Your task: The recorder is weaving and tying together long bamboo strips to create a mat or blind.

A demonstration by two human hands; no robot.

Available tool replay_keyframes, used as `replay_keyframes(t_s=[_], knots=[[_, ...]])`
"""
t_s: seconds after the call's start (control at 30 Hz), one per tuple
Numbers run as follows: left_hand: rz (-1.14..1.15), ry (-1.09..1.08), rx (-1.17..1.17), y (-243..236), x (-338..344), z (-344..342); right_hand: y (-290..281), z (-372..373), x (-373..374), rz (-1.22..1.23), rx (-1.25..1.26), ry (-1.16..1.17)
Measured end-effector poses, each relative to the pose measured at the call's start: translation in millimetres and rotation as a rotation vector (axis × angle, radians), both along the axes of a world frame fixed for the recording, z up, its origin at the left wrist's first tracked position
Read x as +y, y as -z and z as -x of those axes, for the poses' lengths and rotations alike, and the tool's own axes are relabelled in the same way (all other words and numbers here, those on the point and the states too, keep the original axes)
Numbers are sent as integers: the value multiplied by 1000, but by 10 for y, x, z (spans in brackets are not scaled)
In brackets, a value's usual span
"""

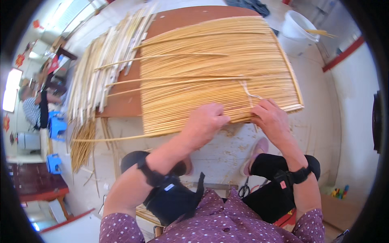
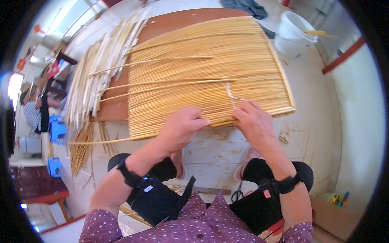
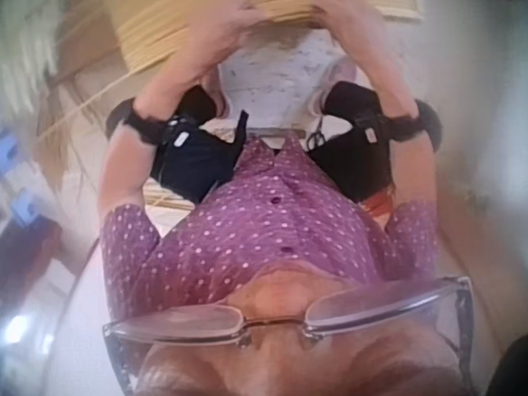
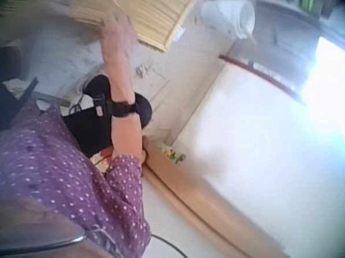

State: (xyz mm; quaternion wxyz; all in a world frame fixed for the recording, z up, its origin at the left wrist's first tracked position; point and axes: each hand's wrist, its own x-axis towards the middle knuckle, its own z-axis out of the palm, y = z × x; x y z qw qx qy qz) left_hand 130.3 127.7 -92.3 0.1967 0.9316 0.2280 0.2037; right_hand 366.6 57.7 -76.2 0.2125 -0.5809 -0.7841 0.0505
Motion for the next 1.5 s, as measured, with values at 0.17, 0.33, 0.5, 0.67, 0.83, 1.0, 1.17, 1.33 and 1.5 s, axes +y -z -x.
replay_keyframes(t_s=[0.17,0.33,0.5,0.67,0.83,1.0,1.17,1.33,1.5], knots=[[-15,-45,-100,52,-79,72,-35,81,3,10,24,9],[131,-49,-116,-79,-75,402,-38,106,9,19,64,-3],[224,-145,-22,-165,12,960,-28,91,15,23,91,-8],[248,-207,12,-238,2,1203,-48,116,28,24,89,-38],[265,-303,76,-336,-14,1338,-54,134,25,43,92,-30],[210,-335,157,-382,27,1514,-63,145,27,58,82,-29],[240,-349,216,-389,14,1595,-57,130,34,65,76,-34],[317,-408,187,-474,-49,1515,-68,148,40,66,75,-34],[369,-407,55,-474,-45,1497,-98,104,34,77,56,-23]])
